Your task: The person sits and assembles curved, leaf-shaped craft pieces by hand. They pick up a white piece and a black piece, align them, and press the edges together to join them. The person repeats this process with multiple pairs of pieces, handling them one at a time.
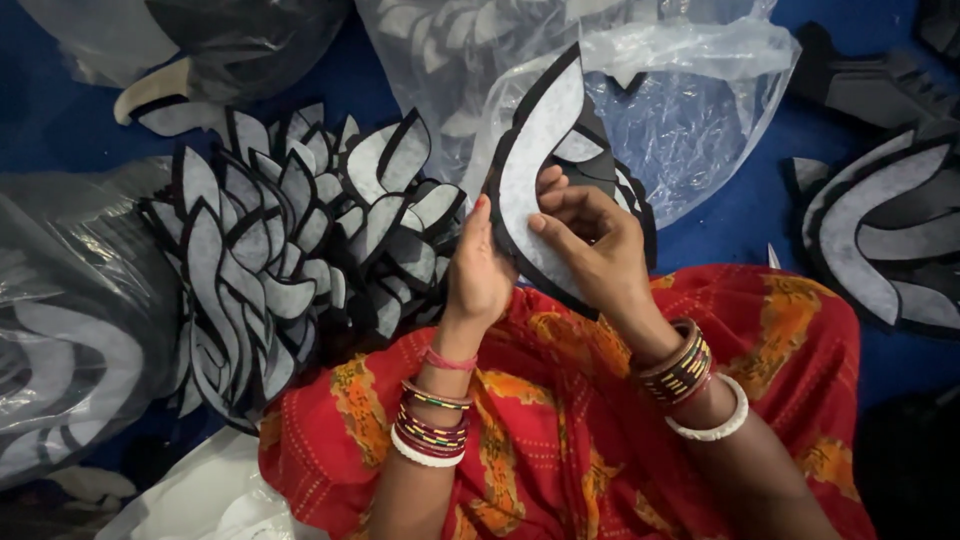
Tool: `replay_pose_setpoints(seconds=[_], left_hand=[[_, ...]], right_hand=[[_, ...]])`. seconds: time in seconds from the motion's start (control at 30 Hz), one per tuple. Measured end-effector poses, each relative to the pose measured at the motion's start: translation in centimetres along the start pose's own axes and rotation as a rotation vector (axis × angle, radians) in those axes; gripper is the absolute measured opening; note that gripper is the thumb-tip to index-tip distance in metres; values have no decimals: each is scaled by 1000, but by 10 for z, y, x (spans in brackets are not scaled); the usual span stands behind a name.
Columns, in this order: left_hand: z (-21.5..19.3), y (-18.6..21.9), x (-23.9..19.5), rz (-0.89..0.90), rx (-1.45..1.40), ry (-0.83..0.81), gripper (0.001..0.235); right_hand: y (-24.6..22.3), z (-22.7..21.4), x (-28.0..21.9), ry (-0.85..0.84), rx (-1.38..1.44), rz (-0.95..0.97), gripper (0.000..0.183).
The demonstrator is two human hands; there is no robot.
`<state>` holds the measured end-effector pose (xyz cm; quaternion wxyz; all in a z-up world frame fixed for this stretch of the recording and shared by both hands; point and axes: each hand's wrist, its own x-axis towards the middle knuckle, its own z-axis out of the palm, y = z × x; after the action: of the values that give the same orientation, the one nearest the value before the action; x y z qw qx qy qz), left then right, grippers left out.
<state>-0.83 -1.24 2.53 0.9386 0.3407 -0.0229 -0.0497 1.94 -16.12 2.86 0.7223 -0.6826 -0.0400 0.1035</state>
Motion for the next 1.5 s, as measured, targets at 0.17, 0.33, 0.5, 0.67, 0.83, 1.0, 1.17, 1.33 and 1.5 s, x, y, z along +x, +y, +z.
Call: replay_pose_setpoints(seconds=[0.17,0.33,0.5,0.67,0.83,1.0,1.17,1.33,1.5], left_hand=[[2,2,0,-4,-4,2,63],[3,4,1,9,37,6,65],[0,2,0,-35,-6,-18,63],[-29,-23,-5,-51,-124,80,57],[-3,-7,2,-11,2,6,57],[-9,-10,1,1,-70,93,60],[-27,3,2,127,-101,233,60],[-10,35,-2,246,-304,416,52],[-17,43,-4,314,-387,310,49]], right_hand=[[0,1,0,5,-7,11,22],[-3,0,0,-22,-80,-6,22],[-5,1,-1,-13,-85,-6,21],[-5,0,0,-22,-69,-7,20],[-1,3,-1,-6,-57,-37,19],[-7,10,-9,48,-245,-67,25],[-27,15,-12,10,-400,-218,34],[-53,19,-19,-125,-529,-438,53],[-38,26,-26,-182,-261,-60,54]])
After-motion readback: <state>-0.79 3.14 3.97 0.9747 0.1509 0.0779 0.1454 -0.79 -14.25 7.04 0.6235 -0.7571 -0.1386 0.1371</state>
